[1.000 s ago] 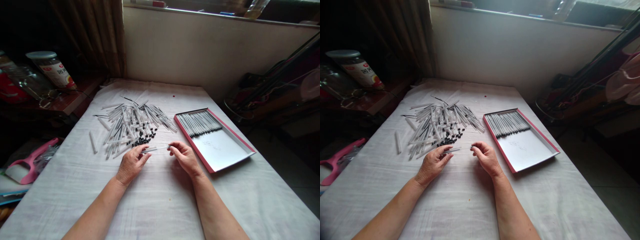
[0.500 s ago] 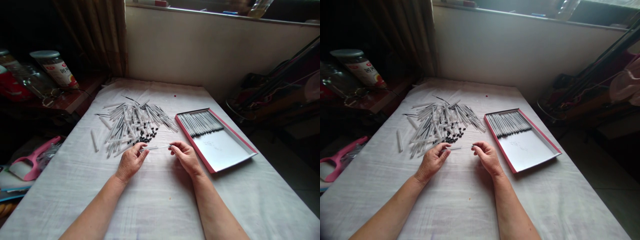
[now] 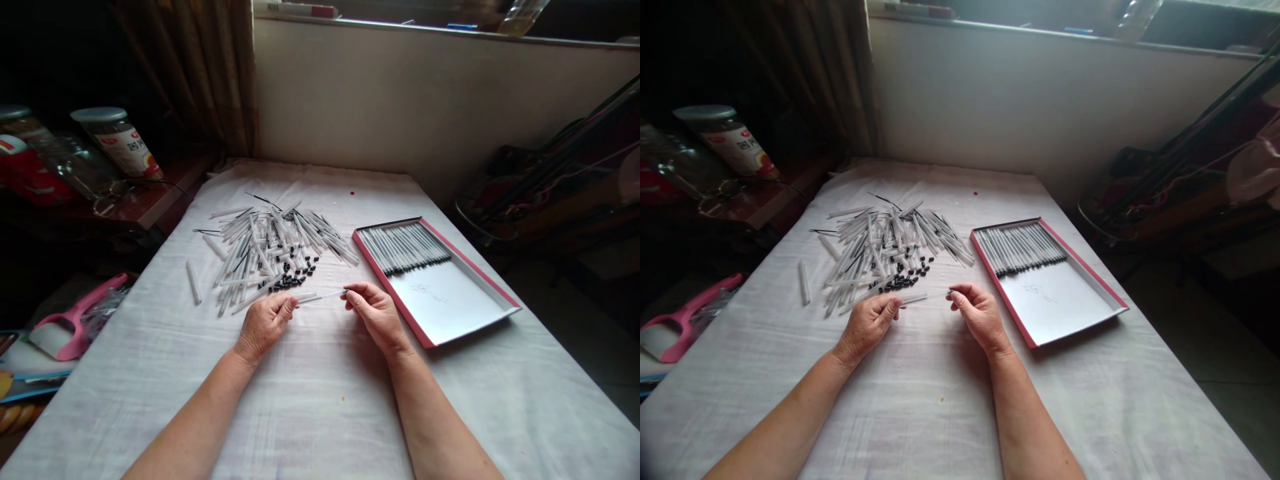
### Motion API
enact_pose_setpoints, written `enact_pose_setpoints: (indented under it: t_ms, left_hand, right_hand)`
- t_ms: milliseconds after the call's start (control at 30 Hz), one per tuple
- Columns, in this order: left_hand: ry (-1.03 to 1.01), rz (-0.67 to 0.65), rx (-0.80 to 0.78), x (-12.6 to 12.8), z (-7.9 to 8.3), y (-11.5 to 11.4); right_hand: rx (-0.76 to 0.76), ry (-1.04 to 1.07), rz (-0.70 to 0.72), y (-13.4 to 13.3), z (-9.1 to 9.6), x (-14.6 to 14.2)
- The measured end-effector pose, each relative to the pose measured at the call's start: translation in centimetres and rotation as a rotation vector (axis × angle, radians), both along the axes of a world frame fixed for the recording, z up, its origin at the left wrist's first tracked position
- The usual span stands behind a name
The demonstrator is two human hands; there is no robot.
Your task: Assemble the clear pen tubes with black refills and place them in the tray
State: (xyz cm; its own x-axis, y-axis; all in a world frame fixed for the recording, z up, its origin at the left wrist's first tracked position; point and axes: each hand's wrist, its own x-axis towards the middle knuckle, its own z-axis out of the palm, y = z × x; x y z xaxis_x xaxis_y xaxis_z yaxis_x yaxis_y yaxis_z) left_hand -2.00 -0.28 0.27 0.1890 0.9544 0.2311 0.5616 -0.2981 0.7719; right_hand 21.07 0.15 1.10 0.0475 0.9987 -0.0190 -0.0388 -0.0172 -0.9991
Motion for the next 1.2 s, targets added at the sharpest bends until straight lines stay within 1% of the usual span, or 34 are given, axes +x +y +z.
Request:
enact_pose_setpoints:
  t_ms: [67,233,300,400,467,600,667,867,1067,1133,1200]
  left_hand:
    - [-0.010,0.000,-0.016,0.1,0.0,0.0]
    - [-0.052,0.081,-0.017,0.2,0.1,0.0]
    - [-0.031,0.061,-0.025,0.2,0.2,0.0]
    - [0.008,-0.014,-0.040,0.1,0.4,-0.1]
    - [0.001,-0.020,-0.054,0.1,0.3,-0.1]
    - [-0.053,0.086,-0.071,0.3,-0.1,-0.1]
    - [-0.055,0.101,-0.075,0.3,-0.2,0.0]
    - [-0.011,-0.030,-0.112,0.0,0.1,-0.1]
    - [-0.056,0.086,-0.092,0.3,0.0,-0.1]
    - [-0.037,0.063,-0.090,0.3,0.2,-0.1]
    - [-0.010,0.006,-0.086,0.2,0.4,-0.1]
  right_hand:
    - [0.000,0.010,0.001,0.0,-0.1,0.0]
    - [-0.007,0.026,-0.008,0.1,-0.2,0.0]
    - [-0.012,0.034,-0.019,0.0,-0.2,0.1]
    - [-0.017,0.047,-0.026,0.0,-0.2,0.2]
    - [-0.021,0.050,-0.020,0.0,-0.3,0.2]
    - [-0.027,0.041,-0.005,0.1,-0.6,0.2]
    - [-0.021,0.044,0.000,0.2,-0.9,0.3]
    - [-0.021,0.031,-0.001,0.2,-1.0,0.4]
    - [-0.027,0.032,-0.003,0.2,-0.7,0.2]
    - [-0.034,0.022,-0.006,0.1,-0.7,0.2]
    - [-0.038,0.017,-0.008,0.1,-0.8,0.3]
